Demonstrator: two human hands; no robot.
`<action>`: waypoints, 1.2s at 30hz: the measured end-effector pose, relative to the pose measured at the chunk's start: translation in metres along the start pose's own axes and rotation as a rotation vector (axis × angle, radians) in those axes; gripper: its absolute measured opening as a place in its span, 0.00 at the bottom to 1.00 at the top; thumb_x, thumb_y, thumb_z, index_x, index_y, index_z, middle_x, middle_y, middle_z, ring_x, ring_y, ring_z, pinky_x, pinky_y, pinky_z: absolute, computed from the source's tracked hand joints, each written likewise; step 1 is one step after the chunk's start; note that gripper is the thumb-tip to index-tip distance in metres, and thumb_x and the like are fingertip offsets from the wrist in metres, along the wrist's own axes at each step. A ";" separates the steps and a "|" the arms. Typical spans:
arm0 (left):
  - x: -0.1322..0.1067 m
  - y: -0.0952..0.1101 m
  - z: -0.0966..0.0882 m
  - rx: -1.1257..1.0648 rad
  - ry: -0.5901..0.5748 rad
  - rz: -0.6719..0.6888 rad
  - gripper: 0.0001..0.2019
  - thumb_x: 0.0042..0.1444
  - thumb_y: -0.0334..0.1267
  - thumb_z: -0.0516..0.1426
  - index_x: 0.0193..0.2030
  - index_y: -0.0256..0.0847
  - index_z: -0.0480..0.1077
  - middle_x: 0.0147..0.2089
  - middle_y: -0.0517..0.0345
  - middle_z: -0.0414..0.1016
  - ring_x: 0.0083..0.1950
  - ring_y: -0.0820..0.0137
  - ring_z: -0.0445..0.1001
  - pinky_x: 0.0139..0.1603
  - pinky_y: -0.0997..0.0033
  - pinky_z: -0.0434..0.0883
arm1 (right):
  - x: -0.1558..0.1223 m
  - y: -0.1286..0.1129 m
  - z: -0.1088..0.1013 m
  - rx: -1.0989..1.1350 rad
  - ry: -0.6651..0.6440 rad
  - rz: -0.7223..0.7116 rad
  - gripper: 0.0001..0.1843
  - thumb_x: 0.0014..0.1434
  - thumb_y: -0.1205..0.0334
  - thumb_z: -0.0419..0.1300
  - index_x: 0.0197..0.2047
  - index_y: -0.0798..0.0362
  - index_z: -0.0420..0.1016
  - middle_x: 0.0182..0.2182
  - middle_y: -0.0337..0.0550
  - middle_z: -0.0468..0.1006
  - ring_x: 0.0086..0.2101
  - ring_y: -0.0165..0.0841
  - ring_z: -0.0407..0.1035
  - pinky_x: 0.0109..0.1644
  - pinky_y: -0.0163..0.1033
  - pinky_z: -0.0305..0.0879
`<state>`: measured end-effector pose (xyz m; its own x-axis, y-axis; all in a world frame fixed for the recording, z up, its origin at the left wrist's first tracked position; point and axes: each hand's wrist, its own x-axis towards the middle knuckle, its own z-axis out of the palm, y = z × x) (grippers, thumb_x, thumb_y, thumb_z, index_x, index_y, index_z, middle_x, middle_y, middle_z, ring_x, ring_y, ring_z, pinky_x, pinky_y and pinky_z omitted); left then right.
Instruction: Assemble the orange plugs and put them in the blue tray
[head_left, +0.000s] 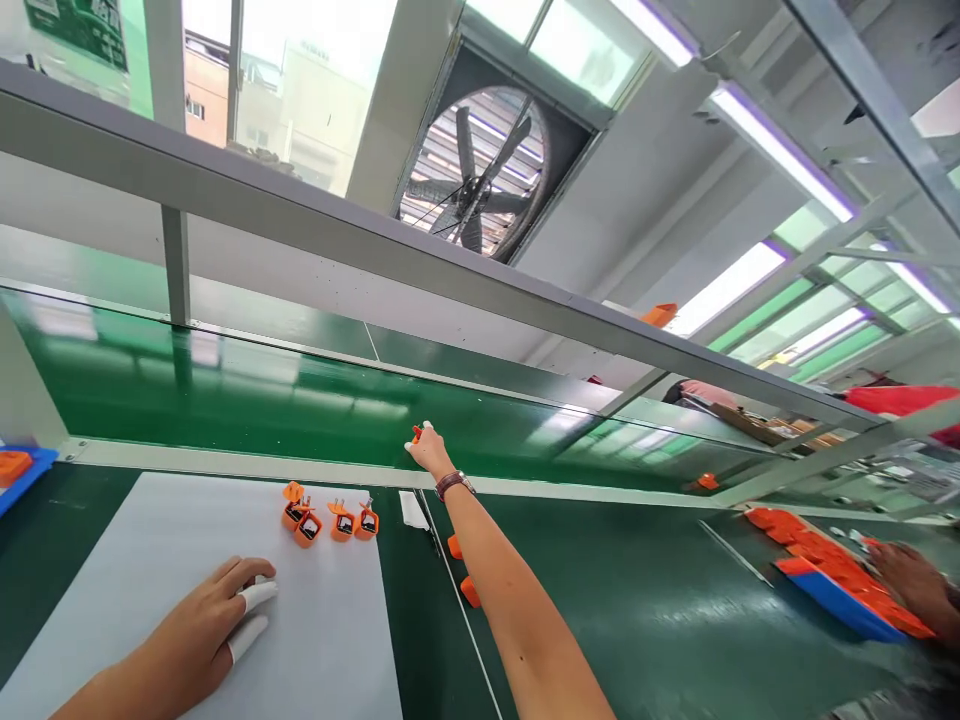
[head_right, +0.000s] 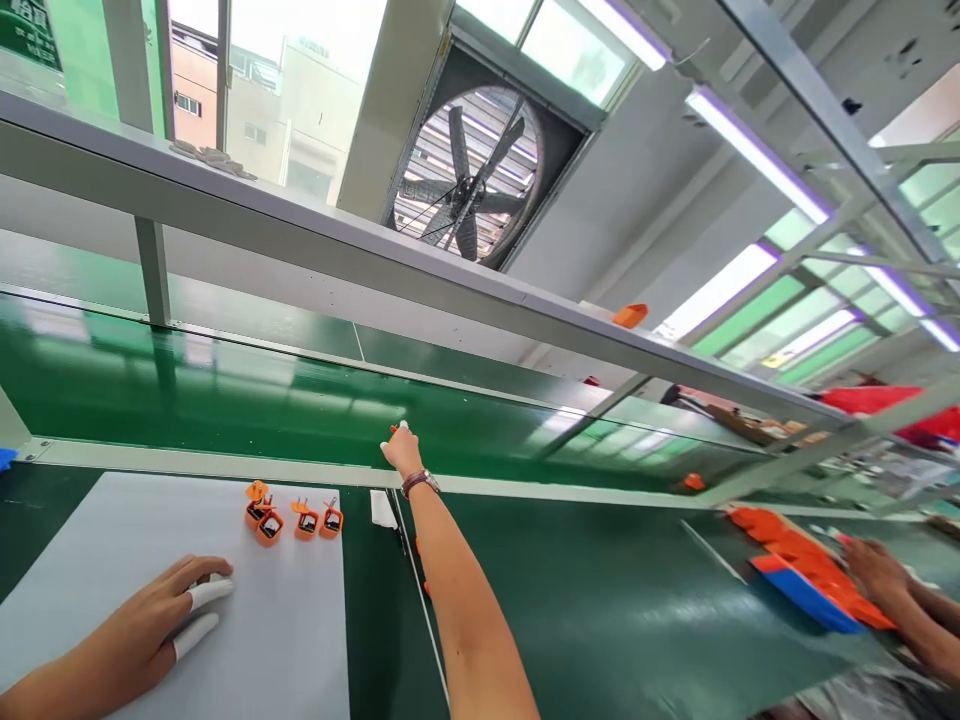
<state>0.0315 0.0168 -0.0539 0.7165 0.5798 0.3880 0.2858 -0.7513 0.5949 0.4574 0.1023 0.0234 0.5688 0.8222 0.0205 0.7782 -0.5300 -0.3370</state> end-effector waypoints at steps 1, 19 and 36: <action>0.000 0.000 0.001 -0.012 0.010 -0.005 0.11 0.62 0.30 0.51 0.41 0.45 0.75 0.59 0.50 0.74 0.59 0.59 0.74 0.58 0.62 0.76 | 0.000 -0.001 0.001 0.010 0.004 0.002 0.19 0.65 0.57 0.61 0.57 0.55 0.70 0.54 0.49 0.73 0.50 0.41 0.72 0.52 0.52 0.72; 0.026 0.049 -0.038 -1.102 0.108 -0.564 0.20 0.58 0.41 0.62 0.57 0.43 0.73 0.55 0.50 0.78 0.54 0.59 0.77 0.54 0.59 0.75 | -0.247 -0.105 0.042 0.583 -0.094 -0.903 0.36 0.58 0.68 0.63 0.67 0.46 0.60 0.52 0.51 0.74 0.51 0.43 0.69 0.56 0.55 0.71; 0.011 0.038 -0.029 -1.004 0.018 -0.582 0.13 0.63 0.38 0.55 0.49 0.39 0.78 0.40 0.54 0.80 0.40 0.66 0.76 0.43 0.68 0.73 | -0.254 -0.096 0.068 0.827 -0.032 -1.034 0.28 0.60 0.74 0.63 0.60 0.41 0.70 0.45 0.45 0.79 0.44 0.39 0.74 0.47 0.48 0.75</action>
<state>0.0319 0.0037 -0.0068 0.6310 0.7660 -0.1227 -0.0704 0.2141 0.9743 0.2200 -0.0414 -0.0130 -0.1994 0.7788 0.5948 0.4497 0.6120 -0.6506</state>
